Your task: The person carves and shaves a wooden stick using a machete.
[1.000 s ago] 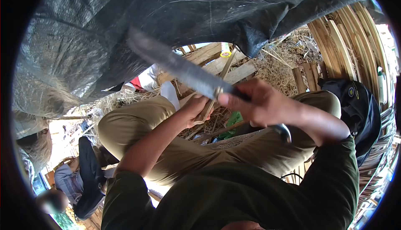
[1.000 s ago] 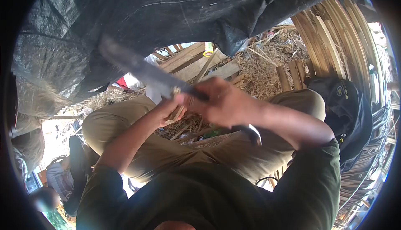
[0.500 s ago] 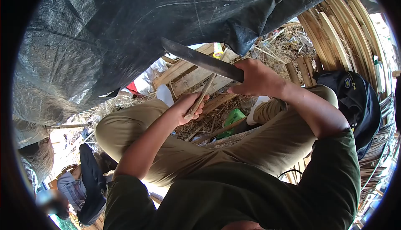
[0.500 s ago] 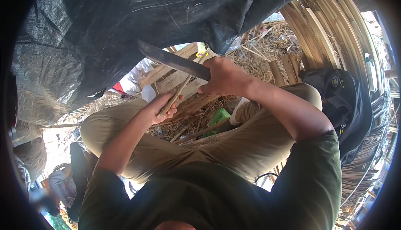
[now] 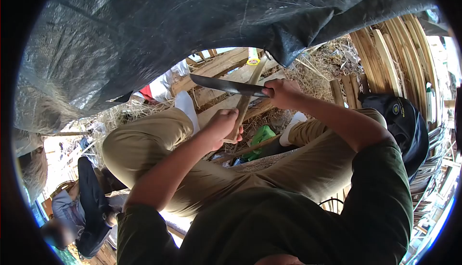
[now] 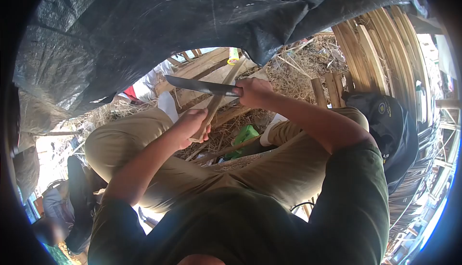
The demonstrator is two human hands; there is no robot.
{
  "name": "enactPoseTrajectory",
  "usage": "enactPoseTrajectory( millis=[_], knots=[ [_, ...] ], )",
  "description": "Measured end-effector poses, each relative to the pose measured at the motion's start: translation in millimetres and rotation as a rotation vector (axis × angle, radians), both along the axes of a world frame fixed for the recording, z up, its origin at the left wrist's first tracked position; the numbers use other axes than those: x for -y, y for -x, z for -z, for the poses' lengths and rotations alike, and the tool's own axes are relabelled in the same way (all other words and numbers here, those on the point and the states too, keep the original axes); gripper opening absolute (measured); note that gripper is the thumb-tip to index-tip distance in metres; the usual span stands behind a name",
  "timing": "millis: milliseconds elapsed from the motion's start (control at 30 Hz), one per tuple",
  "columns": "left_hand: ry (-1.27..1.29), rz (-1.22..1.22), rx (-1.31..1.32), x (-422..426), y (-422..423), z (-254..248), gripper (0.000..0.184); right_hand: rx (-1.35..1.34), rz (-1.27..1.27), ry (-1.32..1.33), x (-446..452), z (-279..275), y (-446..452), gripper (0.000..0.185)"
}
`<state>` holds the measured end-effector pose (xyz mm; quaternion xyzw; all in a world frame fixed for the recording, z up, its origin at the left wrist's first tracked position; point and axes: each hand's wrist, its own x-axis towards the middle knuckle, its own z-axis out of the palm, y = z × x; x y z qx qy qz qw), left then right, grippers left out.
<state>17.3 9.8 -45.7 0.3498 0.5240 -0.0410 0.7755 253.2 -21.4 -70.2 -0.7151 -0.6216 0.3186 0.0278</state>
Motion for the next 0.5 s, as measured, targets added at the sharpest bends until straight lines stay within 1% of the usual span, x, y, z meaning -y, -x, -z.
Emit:
enactPoseTrajectory(
  millis=[100,200,300,367,400,500],
  knots=[
    [0.008,-0.03,0.066,2.3,4.2,3.5,0.032,0.002,0.074,0.128,-5.9,-3.2,11.2,0.046],
    [0.005,-0.034,0.033,4.1,5.1,2.2,0.033,-0.087,0.068,0.188,-7.3,20.8,6.6,0.057],
    [0.031,-0.043,0.02,6.9,4.6,-2.0,0.033,-0.103,0.119,0.135,-13.4,55.5,-12.7,0.061],
    [0.054,-0.069,0.004,7.8,2.3,-9.0,0.033,-0.096,0.176,0.19,-20.9,73.0,-33.8,0.061],
    [0.068,-0.066,0.039,7.2,4.7,-4.0,0.033,-0.093,0.206,0.217,-24.0,77.9,-39.0,0.061],
    [0.098,-0.095,0.064,2.7,7.6,-10.3,0.032,-0.156,0.245,0.227,-17.3,52.0,-11.5,0.058]
  ],
)
